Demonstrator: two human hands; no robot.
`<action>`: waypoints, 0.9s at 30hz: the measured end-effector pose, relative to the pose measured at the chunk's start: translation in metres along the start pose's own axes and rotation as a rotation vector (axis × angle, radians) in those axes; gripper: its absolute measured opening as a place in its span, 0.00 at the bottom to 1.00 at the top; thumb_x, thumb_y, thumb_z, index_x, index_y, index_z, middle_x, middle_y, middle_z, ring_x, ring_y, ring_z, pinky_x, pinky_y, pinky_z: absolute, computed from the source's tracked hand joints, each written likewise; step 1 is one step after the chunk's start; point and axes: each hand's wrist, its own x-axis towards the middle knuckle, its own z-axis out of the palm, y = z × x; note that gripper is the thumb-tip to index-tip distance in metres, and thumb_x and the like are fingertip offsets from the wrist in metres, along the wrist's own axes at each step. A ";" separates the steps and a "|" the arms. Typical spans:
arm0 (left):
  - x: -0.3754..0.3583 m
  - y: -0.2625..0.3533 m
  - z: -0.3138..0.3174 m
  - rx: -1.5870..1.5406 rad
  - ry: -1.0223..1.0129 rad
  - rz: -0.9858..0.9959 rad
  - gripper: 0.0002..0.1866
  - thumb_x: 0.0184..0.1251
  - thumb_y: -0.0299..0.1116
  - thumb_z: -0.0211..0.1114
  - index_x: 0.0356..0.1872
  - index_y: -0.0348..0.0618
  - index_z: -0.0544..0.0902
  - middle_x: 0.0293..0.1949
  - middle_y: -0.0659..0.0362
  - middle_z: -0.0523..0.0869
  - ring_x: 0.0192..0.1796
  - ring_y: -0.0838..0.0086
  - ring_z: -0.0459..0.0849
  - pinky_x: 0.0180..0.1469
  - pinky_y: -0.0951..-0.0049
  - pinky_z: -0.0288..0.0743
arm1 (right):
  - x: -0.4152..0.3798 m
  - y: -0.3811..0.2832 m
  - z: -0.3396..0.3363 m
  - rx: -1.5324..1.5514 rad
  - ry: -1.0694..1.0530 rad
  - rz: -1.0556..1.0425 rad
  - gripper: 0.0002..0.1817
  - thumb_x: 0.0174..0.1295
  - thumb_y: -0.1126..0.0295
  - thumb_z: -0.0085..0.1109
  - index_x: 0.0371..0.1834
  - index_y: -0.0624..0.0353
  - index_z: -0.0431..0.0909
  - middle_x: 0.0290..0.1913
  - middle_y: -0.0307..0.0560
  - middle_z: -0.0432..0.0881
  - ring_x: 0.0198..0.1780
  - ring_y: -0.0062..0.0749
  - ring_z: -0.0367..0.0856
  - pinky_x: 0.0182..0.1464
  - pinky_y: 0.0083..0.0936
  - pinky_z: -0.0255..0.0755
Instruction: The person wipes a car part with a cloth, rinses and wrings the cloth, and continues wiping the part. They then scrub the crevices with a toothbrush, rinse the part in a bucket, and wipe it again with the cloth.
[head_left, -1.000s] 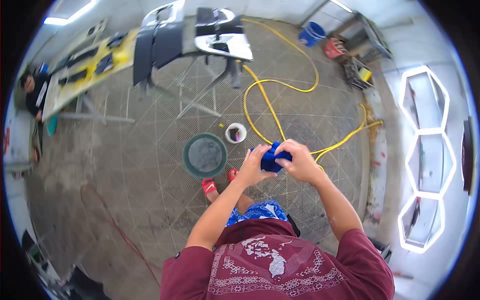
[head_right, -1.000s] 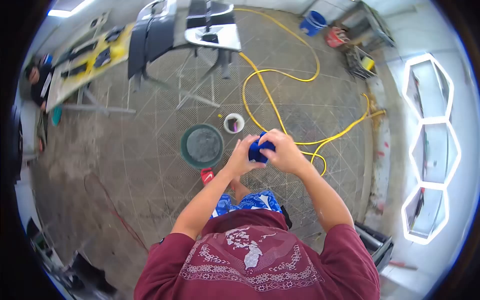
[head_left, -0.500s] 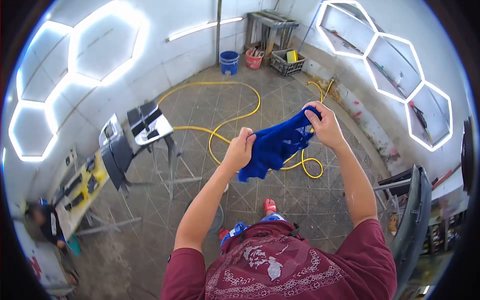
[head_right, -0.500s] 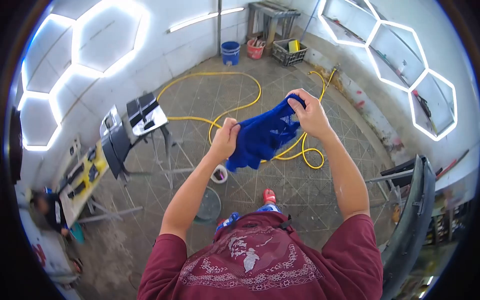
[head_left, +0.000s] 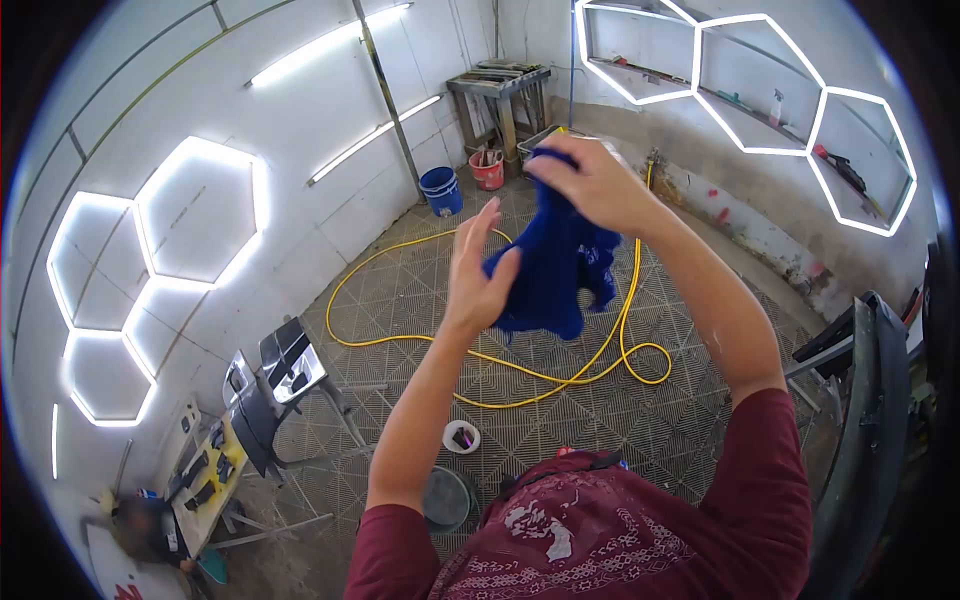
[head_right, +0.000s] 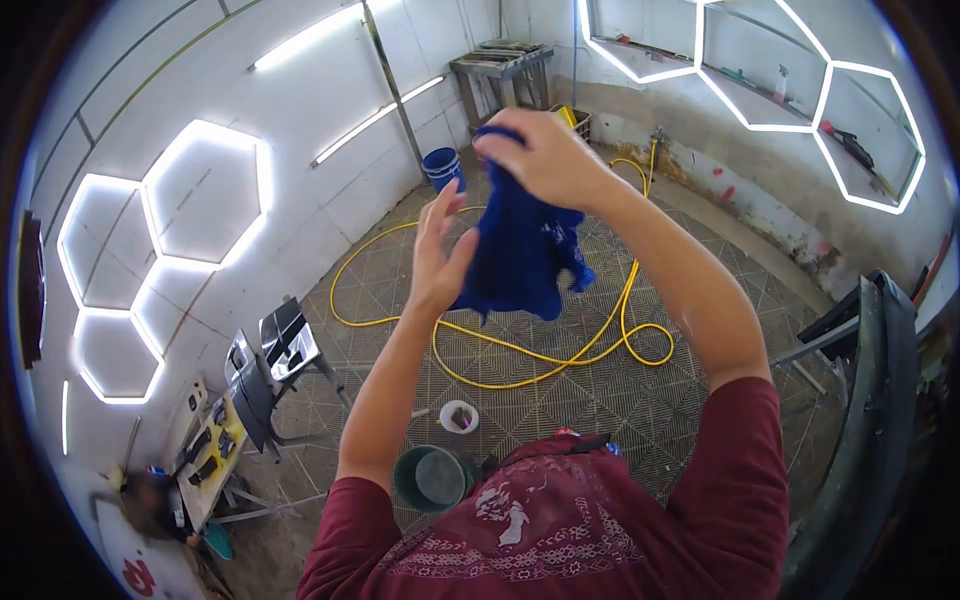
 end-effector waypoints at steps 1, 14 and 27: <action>0.015 0.017 0.025 -0.185 0.002 -0.087 0.21 0.74 0.32 0.67 0.64 0.38 0.80 0.52 0.43 0.85 0.48 0.53 0.88 0.48 0.61 0.82 | 0.009 0.009 0.001 0.006 -0.101 -0.025 0.16 0.73 0.61 0.61 0.49 0.65 0.83 0.40 0.51 0.86 0.44 0.33 0.84 0.49 0.33 0.76; 0.021 -0.030 0.099 -0.214 -0.320 -0.492 0.10 0.73 0.34 0.71 0.44 0.37 0.86 0.29 0.58 0.88 0.32 0.78 0.84 0.37 0.72 0.78 | 0.035 0.102 -0.151 0.331 0.411 0.182 0.14 0.79 0.60 0.56 0.48 0.61 0.81 0.35 0.38 0.79 0.39 0.21 0.75 0.46 0.24 0.73; 0.034 -0.053 0.096 -0.134 -0.493 -0.174 0.61 0.47 0.42 0.89 0.81 0.39 0.59 0.71 0.50 0.75 0.65 0.69 0.77 0.65 0.61 0.76 | 0.021 0.117 -0.027 0.495 -0.205 0.134 0.17 0.68 0.62 0.69 0.48 0.67 0.85 0.39 0.46 0.89 0.39 0.31 0.89 0.49 0.34 0.82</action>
